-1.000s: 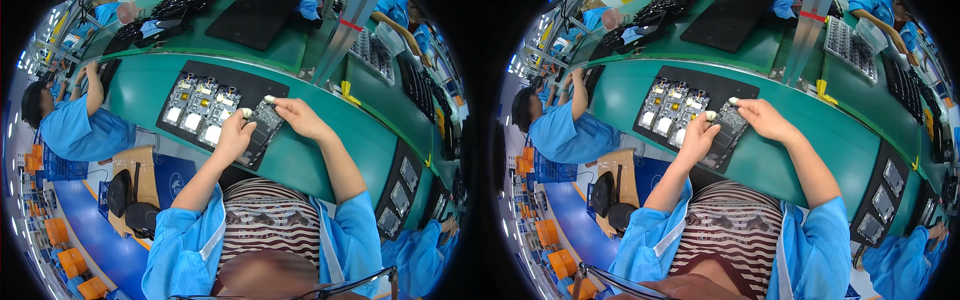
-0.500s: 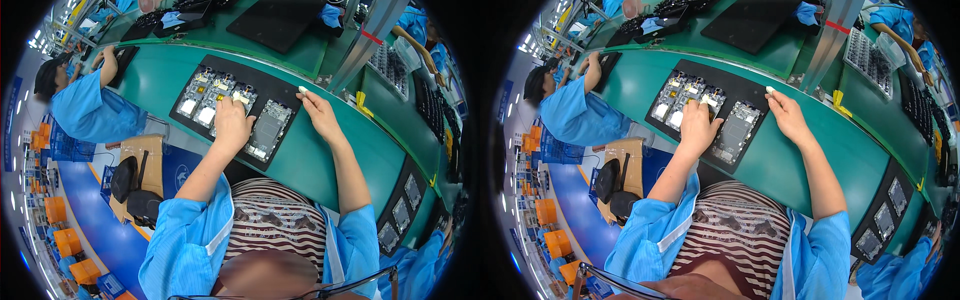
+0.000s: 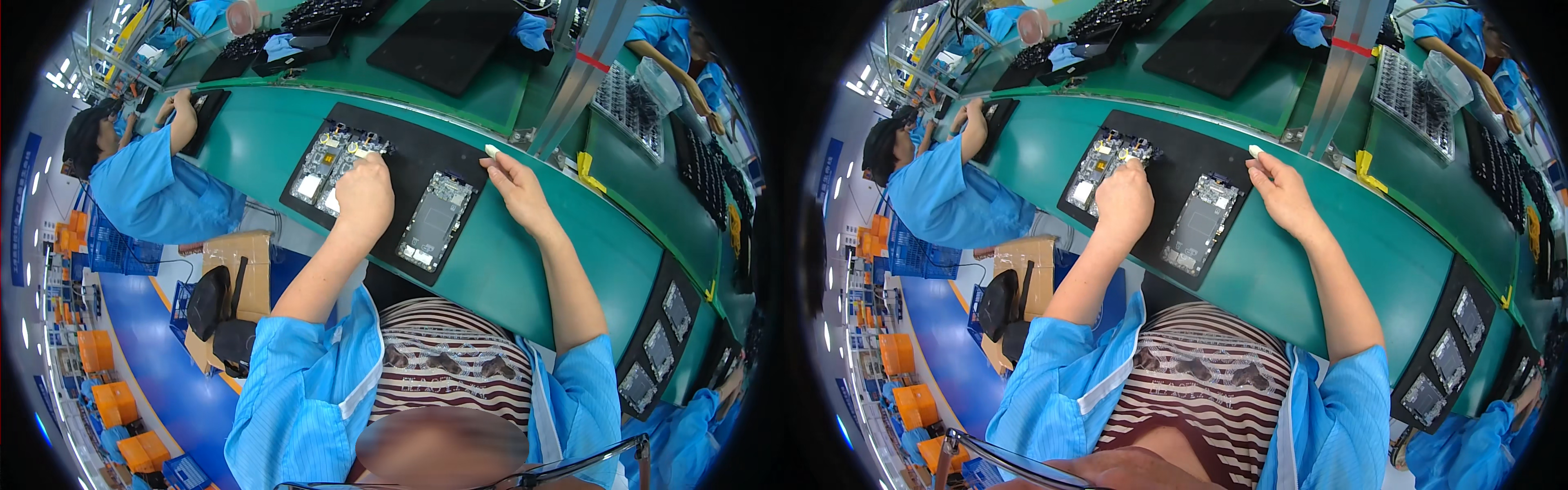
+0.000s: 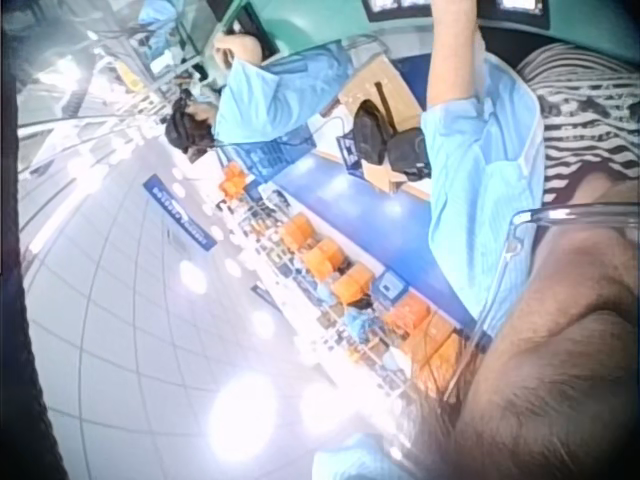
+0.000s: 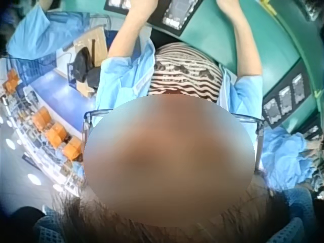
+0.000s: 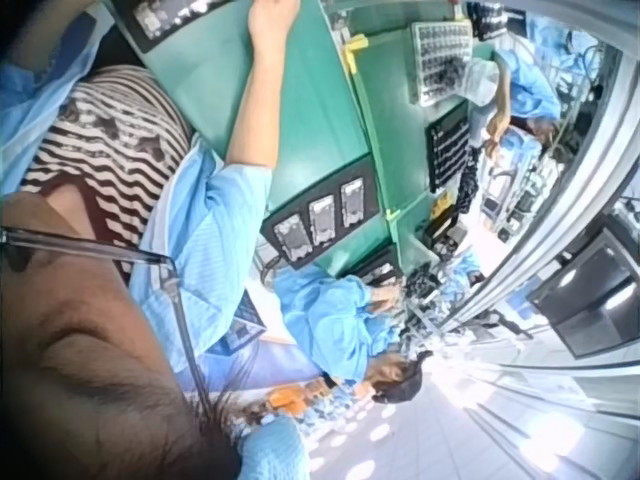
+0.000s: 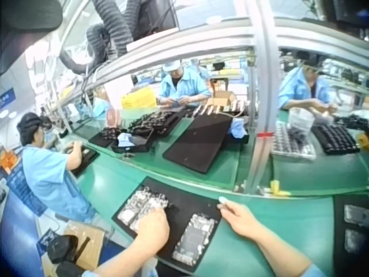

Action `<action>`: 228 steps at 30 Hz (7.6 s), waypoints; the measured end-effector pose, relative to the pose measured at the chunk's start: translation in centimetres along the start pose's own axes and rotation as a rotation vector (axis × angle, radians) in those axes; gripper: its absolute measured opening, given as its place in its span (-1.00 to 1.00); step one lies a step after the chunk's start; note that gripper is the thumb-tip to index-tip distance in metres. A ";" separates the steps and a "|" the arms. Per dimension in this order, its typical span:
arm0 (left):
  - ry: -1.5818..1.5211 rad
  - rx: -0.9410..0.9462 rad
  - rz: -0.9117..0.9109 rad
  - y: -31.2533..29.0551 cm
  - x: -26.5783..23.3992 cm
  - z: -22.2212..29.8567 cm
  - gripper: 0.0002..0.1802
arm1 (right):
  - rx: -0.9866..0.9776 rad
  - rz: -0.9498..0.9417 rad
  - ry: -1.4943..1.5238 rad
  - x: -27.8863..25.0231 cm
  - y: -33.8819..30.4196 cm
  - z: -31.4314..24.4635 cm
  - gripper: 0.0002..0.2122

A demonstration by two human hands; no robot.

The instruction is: Assembling electronic circuit boards into device housings on an assembly line.

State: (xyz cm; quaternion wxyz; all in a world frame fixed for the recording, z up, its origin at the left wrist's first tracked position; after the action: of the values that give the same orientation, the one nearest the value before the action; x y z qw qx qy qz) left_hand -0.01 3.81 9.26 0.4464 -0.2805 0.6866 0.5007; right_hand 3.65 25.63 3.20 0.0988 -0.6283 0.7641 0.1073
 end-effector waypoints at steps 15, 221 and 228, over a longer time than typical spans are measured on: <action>-1.430 -0.198 -0.612 -1.9 -1.9 1.8 -0.72 | -0.027 -0.274 0.424 2.7 -2.4 -5.1 -0.61; -1.397 -0.155 -0.639 -6.8 -2.1 1.1 -0.89 | 0.457 -0.533 0.840 6.7 -8.1 -4.1 -0.75; -1.385 -0.180 -0.531 -6.7 -1.4 1.1 -0.89 | 0.447 -0.427 0.818 6.2 -7.7 -3.7 -0.75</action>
State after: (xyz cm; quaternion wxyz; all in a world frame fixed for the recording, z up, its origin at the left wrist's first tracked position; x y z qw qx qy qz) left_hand 6.56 2.44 7.48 0.8579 -0.0930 0.1140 0.4924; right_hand 9.94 17.28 4.64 -0.0567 -0.7245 0.5991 -0.3362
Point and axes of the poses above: each hand's wrist, its own y-axis towards the middle knuckle, its own x-axis out of the palm, z = x × y, the point moved 8 cm from there along y, towards the middle knuckle, and after that the axes turned 8 degrees about z, right-handed, at the moved point
